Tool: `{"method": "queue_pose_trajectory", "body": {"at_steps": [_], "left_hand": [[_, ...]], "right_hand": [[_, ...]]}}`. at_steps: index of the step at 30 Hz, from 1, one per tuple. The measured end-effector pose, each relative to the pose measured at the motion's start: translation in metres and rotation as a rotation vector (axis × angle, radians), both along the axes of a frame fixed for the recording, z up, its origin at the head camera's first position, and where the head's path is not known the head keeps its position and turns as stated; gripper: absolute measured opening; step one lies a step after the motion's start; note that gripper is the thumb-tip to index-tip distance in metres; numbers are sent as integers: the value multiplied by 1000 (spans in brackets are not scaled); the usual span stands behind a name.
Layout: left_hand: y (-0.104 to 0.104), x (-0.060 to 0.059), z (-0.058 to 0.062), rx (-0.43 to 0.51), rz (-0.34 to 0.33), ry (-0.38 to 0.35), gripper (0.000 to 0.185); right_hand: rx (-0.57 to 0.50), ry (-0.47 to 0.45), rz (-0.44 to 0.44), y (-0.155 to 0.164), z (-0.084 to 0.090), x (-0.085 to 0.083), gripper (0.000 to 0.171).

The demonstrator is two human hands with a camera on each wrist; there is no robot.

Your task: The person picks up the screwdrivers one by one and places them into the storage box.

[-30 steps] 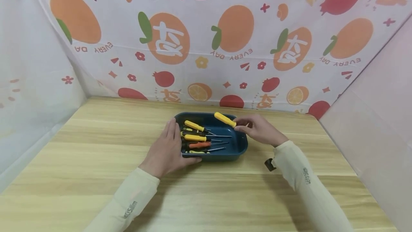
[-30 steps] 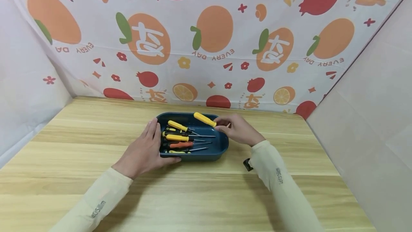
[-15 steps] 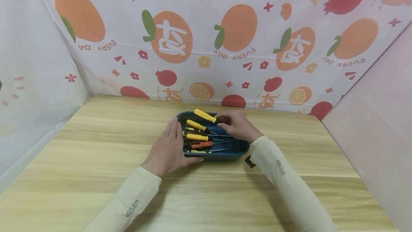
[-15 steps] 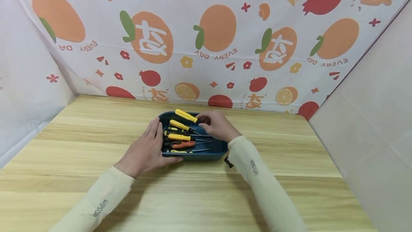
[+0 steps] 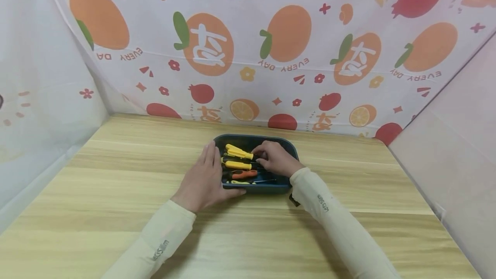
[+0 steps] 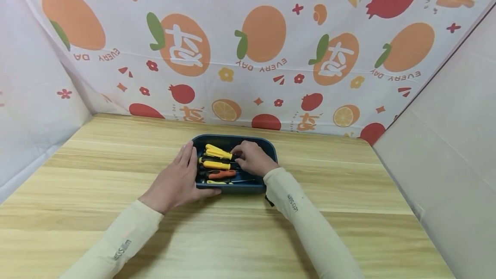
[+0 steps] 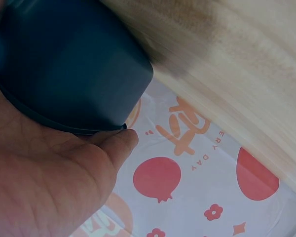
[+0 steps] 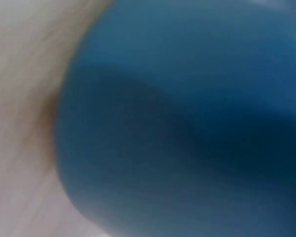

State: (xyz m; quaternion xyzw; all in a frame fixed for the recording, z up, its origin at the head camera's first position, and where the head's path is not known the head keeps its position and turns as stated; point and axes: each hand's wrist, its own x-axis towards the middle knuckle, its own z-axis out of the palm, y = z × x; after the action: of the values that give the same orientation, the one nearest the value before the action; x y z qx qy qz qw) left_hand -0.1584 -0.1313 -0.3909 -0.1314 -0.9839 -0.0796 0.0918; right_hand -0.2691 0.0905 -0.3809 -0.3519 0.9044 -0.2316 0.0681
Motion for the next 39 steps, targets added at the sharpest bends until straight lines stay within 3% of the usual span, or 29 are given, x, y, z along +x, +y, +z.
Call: {"method": "queue_pose_trajectory", "body": {"at_steps": [11, 18, 27, 39], "left_hand": [[0, 0, 1, -21, -3, 2, 135], [-1, -1, 0, -20, -5, 16, 135], [0, 0, 2, -32, 11, -35, 134], [1, -1, 2, -39, 12, -39, 134]], "right_hand": [[33, -22, -37, 4, -9, -5, 28], [50, 13, -26, 3, -11, -6, 26], [58, 8, -31, 2, -11, -7, 27], [53, -22, -59, 3, -10, -6, 29]]}}
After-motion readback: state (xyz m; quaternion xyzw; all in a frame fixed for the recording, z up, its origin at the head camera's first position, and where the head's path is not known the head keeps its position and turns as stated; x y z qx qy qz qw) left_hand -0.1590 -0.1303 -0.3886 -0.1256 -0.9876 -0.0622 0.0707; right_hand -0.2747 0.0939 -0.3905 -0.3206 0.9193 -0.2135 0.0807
